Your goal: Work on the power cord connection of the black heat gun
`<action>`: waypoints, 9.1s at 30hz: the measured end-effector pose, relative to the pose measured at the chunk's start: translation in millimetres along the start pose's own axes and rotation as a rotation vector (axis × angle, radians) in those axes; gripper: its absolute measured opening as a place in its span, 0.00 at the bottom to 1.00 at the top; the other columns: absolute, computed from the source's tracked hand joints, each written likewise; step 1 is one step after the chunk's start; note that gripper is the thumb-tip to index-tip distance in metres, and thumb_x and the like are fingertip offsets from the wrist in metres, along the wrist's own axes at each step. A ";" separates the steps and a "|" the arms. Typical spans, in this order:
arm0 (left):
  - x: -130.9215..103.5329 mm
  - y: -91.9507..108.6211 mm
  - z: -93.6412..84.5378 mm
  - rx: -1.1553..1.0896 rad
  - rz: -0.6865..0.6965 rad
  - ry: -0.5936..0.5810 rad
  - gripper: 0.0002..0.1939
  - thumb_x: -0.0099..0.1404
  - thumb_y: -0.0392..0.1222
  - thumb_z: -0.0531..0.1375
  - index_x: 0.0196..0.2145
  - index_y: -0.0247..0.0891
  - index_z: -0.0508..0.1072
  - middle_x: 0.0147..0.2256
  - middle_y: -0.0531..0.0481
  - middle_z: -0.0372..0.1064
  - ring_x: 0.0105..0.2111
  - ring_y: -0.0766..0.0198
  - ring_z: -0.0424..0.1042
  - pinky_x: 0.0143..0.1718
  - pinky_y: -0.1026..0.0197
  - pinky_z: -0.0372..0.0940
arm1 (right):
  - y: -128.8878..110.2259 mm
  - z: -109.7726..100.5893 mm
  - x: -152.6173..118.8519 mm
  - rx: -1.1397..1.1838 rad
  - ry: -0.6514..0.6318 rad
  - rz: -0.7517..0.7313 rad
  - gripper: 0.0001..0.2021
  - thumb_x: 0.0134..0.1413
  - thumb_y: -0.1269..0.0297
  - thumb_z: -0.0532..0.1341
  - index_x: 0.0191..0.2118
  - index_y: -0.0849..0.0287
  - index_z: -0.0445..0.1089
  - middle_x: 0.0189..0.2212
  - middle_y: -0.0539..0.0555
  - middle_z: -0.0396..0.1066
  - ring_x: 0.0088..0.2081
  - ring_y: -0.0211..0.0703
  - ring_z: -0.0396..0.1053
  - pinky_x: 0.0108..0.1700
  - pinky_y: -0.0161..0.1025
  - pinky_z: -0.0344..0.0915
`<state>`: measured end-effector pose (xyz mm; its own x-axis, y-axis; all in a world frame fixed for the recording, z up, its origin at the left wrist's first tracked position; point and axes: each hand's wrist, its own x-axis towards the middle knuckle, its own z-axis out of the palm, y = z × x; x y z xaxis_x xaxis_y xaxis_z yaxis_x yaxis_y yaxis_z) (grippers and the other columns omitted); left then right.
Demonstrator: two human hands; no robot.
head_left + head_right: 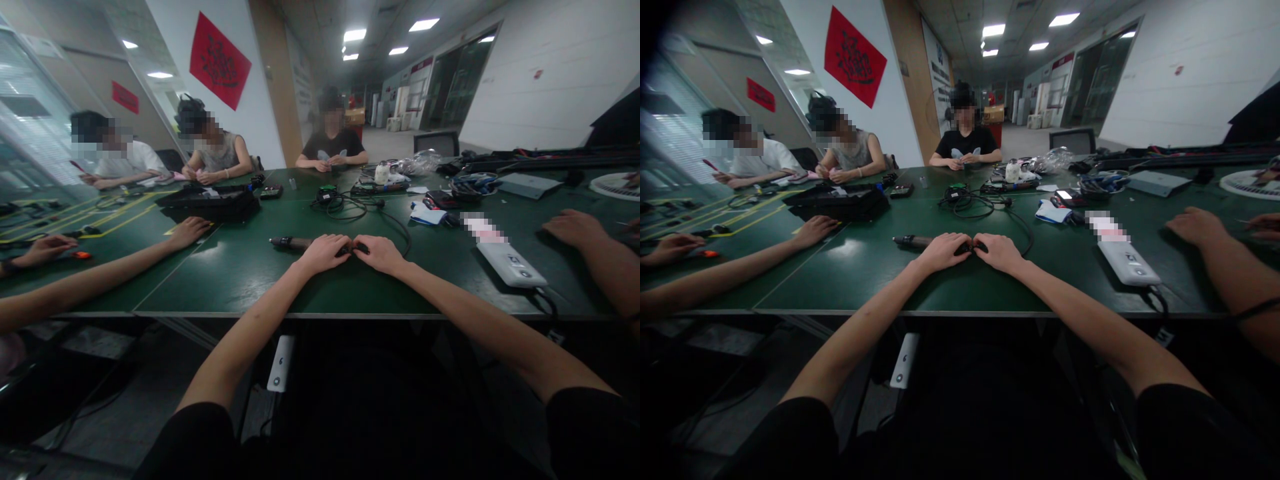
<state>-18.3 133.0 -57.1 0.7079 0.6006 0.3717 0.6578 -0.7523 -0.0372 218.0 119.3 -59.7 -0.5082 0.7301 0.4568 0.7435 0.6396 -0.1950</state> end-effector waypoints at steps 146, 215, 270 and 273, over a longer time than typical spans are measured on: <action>3.7 -0.9 1.8 -0.005 -0.039 -0.001 0.11 0.70 0.45 0.61 0.49 0.44 0.70 0.44 0.48 0.75 0.46 0.53 0.75 0.49 0.52 0.65 | -6.0 -1.2 1.8 -0.010 -0.003 0.009 0.07 0.66 0.61 0.62 0.47 0.50 0.74 0.45 0.52 0.80 0.44 0.50 0.76 0.42 0.40 0.65; 13.5 -25.0 5.2 0.016 -0.063 -0.024 0.11 0.74 0.50 0.60 0.49 0.44 0.73 0.42 0.49 0.76 0.43 0.55 0.75 0.46 0.56 0.65 | 1.3 -2.5 23.4 0.023 -0.072 -0.008 0.07 0.68 0.62 0.61 0.48 0.53 0.73 0.46 0.54 0.79 0.44 0.49 0.76 0.43 0.40 0.64; 12.5 -97.5 18.6 -0.142 -0.261 0.026 0.11 0.72 0.39 0.62 0.51 0.48 0.74 0.51 0.53 0.78 0.49 0.55 0.78 0.47 0.50 0.74 | 50.6 36.2 119.3 0.400 -0.357 0.037 0.08 0.72 0.63 0.58 0.52 0.48 0.71 0.56 0.49 0.75 0.48 0.41 0.77 0.39 0.38 0.71; 14.3 -100.9 15.8 -0.093 -0.194 -0.025 0.11 0.72 0.39 0.63 0.52 0.43 0.74 0.52 0.50 0.77 0.50 0.55 0.78 0.50 0.52 0.72 | 50.5 38.6 119.9 0.408 -0.342 0.053 0.09 0.73 0.64 0.57 0.53 0.51 0.71 0.55 0.49 0.75 0.47 0.41 0.78 0.42 0.36 0.71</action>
<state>-70.5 221.7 -62.6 0.5776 0.7419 0.3404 0.7563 -0.6434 0.1189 177.8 248.4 -48.2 -0.6378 0.7571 0.1417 0.5771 0.5916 -0.5631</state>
